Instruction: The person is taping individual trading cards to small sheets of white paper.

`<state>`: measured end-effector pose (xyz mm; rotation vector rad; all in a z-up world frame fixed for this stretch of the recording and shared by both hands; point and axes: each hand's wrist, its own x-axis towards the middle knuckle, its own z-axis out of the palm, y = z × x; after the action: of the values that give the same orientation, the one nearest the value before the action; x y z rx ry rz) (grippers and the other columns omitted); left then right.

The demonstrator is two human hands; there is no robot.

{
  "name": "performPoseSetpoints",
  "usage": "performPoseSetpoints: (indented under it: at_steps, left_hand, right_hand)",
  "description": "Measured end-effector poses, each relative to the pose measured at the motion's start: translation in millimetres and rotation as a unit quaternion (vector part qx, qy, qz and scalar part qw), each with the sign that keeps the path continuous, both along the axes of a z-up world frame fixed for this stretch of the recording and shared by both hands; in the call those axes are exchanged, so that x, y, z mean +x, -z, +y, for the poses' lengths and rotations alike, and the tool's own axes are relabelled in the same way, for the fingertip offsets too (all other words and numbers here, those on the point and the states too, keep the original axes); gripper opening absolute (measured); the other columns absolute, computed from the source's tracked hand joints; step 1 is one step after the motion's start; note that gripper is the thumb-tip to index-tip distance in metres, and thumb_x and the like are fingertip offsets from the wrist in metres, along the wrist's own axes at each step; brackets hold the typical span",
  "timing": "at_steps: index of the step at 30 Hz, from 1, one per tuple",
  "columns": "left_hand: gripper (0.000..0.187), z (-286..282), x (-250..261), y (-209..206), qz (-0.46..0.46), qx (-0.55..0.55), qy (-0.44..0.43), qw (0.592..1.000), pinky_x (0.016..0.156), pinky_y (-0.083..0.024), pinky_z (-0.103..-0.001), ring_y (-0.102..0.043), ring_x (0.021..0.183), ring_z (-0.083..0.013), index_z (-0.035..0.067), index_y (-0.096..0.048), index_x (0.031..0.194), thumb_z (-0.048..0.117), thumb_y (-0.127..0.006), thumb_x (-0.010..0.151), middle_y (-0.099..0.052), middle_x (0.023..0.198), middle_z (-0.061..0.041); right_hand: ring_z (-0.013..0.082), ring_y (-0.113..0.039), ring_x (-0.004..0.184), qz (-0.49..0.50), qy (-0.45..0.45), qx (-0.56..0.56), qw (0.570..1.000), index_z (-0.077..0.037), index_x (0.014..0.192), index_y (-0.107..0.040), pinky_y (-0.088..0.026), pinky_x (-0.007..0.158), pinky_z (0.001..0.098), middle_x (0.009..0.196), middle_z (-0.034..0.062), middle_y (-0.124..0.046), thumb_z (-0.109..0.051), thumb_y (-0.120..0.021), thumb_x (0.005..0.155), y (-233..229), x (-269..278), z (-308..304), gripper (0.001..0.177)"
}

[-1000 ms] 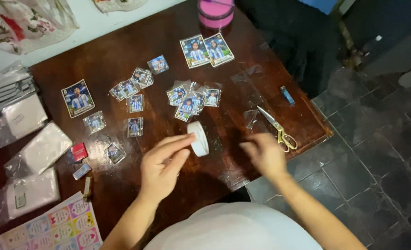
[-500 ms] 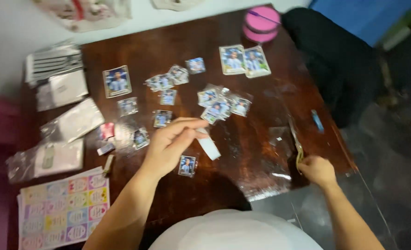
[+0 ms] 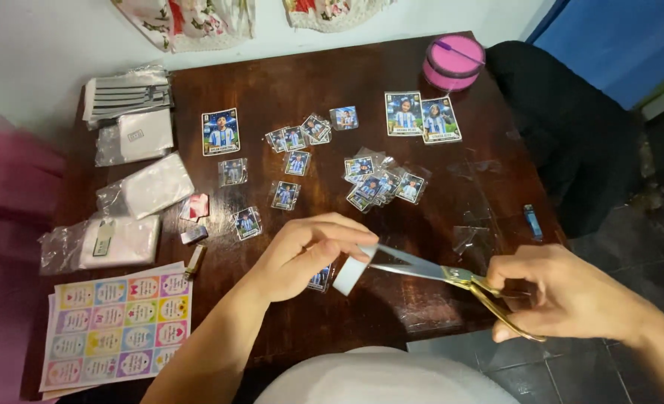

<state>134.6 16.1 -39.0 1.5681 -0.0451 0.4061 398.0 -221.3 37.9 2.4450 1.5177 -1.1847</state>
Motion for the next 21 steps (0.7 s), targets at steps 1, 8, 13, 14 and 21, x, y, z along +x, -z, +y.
performPoseSetpoints:
  at_steps: [1, 8, 13, 14, 21]
  left_hand:
    - [0.04, -1, 0, -3, -0.001, -0.001, 0.0, 1.0, 0.097, -0.059, -0.032, -0.075, 0.109, -0.0217, 0.001, -0.07, 0.127, 0.032, -0.051, 0.112, -0.069, 0.13, -0.013]
    - [0.044, -5, -2, -6, 0.012, 0.033, 0.01, 0.999, 0.097, -0.059, -0.033, -0.074, 0.111, -0.0234, 0.002, -0.072, 0.126, 0.037, -0.051, 0.111, -0.072, 0.126, -0.013]
    - [0.044, -5, -6, -2, 0.015, 0.018, 0.01, 1.0, 0.093, -0.06, -0.03, -0.077, 0.109, -0.022, 0.004, -0.073, 0.127, 0.038, -0.05, 0.11, -0.072, 0.127, -0.012]
    - [0.041, -5, -7, -2, 0.025, 0.019, 0.003, 0.999, 0.087, -0.059, -0.028, -0.077, 0.107, -0.0215, 0.004, -0.073, 0.127, 0.035, -0.051, 0.11, -0.071, 0.128, -0.012]
    - [0.034, -9, -5, -3, 0.026, 0.025, -0.052, 0.998, 0.081, -0.059, -0.026, -0.078, 0.103, -0.0192, 0.003, -0.067, 0.133, 0.0, -0.063, 0.099, -0.065, 0.133, -0.012]
  right_hand:
    - [0.0154, -0.066, 0.063, -0.001, 0.0, -0.001, 1.0, -0.014, 0.094, -0.075, -0.054, 0.056, 0.0328, 0.074, 0.005, -0.068, -0.046, -0.104, 0.059, 1, 2, 0, 0.055]
    - [0.0137, -0.065, 0.064, 0.046, -0.027, 0.017, 0.998, -0.014, 0.089, -0.078, -0.053, 0.048, 0.0308, 0.074, 0.002, -0.069, -0.048, -0.099, 0.059, -7, -1, 14, 0.05]
    - [0.0135, -0.067, 0.057, 0.108, 0.007, 0.042, 0.993, -0.011, 0.088, -0.077, -0.054, 0.045, 0.0309, 0.075, 0.0017, -0.066, -0.034, -0.097, 0.06, 3, 1, 11, 0.042]
    - [0.0122, -0.067, 0.056, 0.113, -0.006, 0.042, 0.993, -0.011, 0.086, -0.075, -0.052, 0.045, 0.0308, 0.071, 0.0001, -0.07, -0.032, -0.095, 0.063, 4, 1, 11, 0.037]
    - [0.0144, -0.061, 0.055, 0.054, -0.052, 0.102, 0.992, -0.01, 0.085, -0.074, -0.045, 0.047, 0.0325, 0.061, 0.0003, -0.072, -0.032, -0.094, 0.068, 8, 6, 4, 0.035]
